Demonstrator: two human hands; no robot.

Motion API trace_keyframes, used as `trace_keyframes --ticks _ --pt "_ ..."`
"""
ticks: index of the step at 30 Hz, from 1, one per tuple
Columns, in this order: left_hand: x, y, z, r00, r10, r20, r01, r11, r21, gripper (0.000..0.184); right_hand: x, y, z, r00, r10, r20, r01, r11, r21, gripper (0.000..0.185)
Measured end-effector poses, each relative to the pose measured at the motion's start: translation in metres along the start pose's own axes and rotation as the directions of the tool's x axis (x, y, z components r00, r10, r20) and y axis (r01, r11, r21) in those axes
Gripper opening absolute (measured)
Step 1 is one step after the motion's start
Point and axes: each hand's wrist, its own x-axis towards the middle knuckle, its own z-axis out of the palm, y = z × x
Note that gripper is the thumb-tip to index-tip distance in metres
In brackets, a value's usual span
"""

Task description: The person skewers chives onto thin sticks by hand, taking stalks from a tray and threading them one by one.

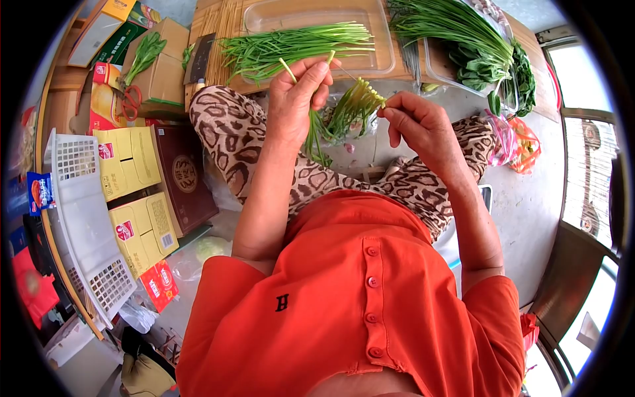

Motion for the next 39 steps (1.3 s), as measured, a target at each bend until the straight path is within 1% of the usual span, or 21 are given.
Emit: trace_keyframes --ticks 3,12,19,21,25,28,30,34,37,39 --pt "0.0007 -0.0021 0.0010 1.000 0.009 -0.015 -0.010 0.999 -0.054 0.018 0.0006 0.0033 0.0004 1.000 -0.005 0.000 0.005 1.000 0.001 0.013" --pt "0.0006 -0.0034 -0.0011 1.000 -0.006 -0.013 0.005 0.997 -0.072 0.018 0.0000 0.0010 0.0003 1.000 0.004 0.008 -0.004 1.000 0.013 0.013" --pt "-0.0002 -0.0034 -0.0009 1.000 -0.002 -0.012 0.001 0.998 -0.061 0.018 0.0004 0.0020 0.0008 1.000 -0.007 0.010 0.007 1.000 0.007 0.013" --pt "-0.0006 -0.0031 -0.0023 1.000 -0.007 0.015 0.008 1.000 -0.029 0.022 0.0003 0.0016 0.0005 1.000 -0.001 0.011 0.001 1.000 -0.004 0.013" --pt "-0.0001 -0.0024 -0.0037 1.000 -0.004 0.018 0.004 1.000 -0.017 0.022 0.0003 0.0017 0.0008 1.000 -0.002 0.009 0.002 1.000 -0.010 0.014" --pt "0.0012 -0.0036 -0.0048 1.000 -0.002 0.019 0.003 1.000 -0.009 0.021 0.0006 0.0044 0.0000 0.999 -0.004 0.041 0.005 1.000 -0.020 0.016" --pt "0.0019 -0.0025 -0.0032 1.000 0.011 -0.011 -0.012 0.999 -0.031 0.016 0.0003 0.0029 -0.0003 0.999 0.004 0.041 -0.003 1.000 -0.025 0.016" --pt "0.0019 -0.0002 -0.0025 1.000 0.022 -0.017 -0.022 1.000 -0.008 0.016 -0.0005 0.0002 -0.0012 0.999 0.028 0.042 -0.026 0.999 -0.038 0.016" --pt "0.0022 0.0008 -0.0056 1.000 0.007 0.006 -0.007 1.000 -0.015 0.015 -0.0004 0.0026 -0.0012 0.999 0.014 0.042 -0.012 0.999 -0.037 0.015" --pt "0.0020 0.0024 -0.0078 0.998 -0.027 0.053 0.028 1.000 -0.005 0.020 -0.0006 0.0031 -0.0016 0.999 0.006 0.045 -0.004 1.000 -0.030 0.016"
